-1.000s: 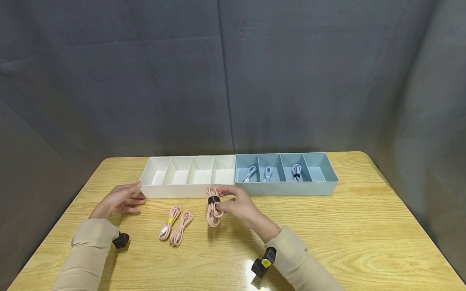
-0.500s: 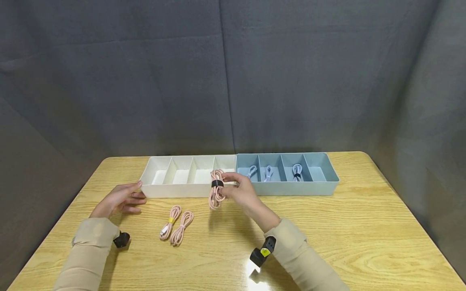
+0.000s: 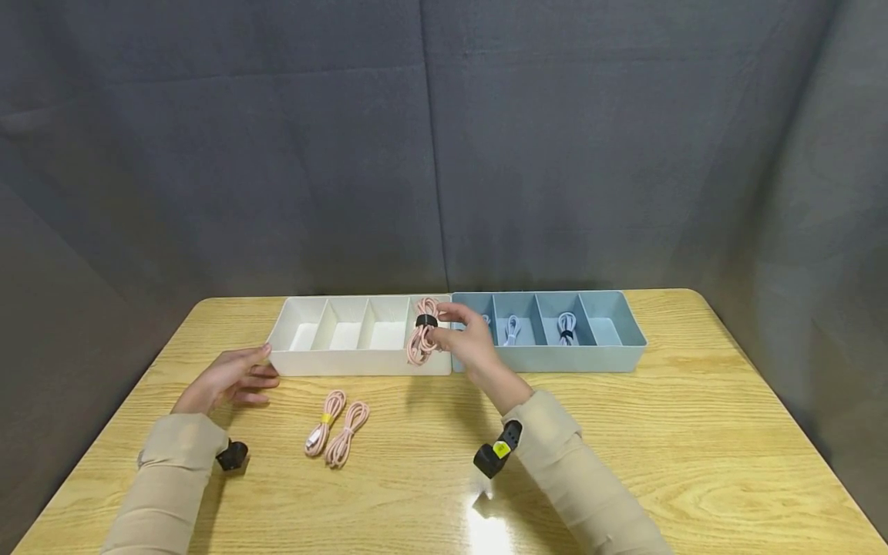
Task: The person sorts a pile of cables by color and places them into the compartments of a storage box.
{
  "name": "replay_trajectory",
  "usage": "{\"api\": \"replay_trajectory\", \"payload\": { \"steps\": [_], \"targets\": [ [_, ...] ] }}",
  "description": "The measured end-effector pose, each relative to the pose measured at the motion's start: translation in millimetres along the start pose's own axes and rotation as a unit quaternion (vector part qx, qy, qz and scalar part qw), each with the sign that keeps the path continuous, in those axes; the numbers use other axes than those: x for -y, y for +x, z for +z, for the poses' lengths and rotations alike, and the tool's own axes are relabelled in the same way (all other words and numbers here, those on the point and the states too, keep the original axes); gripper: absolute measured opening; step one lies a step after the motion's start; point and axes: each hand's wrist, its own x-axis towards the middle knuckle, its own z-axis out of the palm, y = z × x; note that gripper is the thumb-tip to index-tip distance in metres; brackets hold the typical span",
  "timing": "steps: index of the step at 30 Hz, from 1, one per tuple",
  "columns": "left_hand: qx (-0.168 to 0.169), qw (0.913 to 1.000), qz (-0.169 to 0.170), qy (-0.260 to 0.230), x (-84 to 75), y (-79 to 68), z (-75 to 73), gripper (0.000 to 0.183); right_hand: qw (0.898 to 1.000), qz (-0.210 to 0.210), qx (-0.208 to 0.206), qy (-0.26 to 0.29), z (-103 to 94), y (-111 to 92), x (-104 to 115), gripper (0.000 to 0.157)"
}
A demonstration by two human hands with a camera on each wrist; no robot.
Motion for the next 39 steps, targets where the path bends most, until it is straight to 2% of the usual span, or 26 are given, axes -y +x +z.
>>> {"api": "replay_trajectory", "payload": {
  "steps": [11,18,21,30,39],
  "targets": [
    [-0.002,1.0000,-0.001,-0.002,0.2,0.7,-0.1,0.077,0.999,0.029,-0.041,0.017,2.4,22.5,-5.0,0.045],
    [-0.002,1.0000,-0.002,0.000,-0.5,0.2,0.7,0.076,0.998,0.041,-0.023,0.040,1.5,28.3,-11.7,0.050],
    [-0.003,1.0000,-0.002,0.001,-0.4,-0.2,0.4,0.076,0.998,0.036,-0.018,0.040,1.8,27.3,-13.8,0.050],
    [-0.006,1.0000,-0.003,0.003,0.5,-0.4,0.2,0.076,1.000,0.013,-0.004,-0.003,0.9,15.3,-15.5,0.042],
    [-0.005,1.0000,-0.003,0.002,0.7,0.1,0.6,0.076,1.000,0.020,0.016,0.015,-0.5,0.5,-14.5,0.044]
  ]
}}
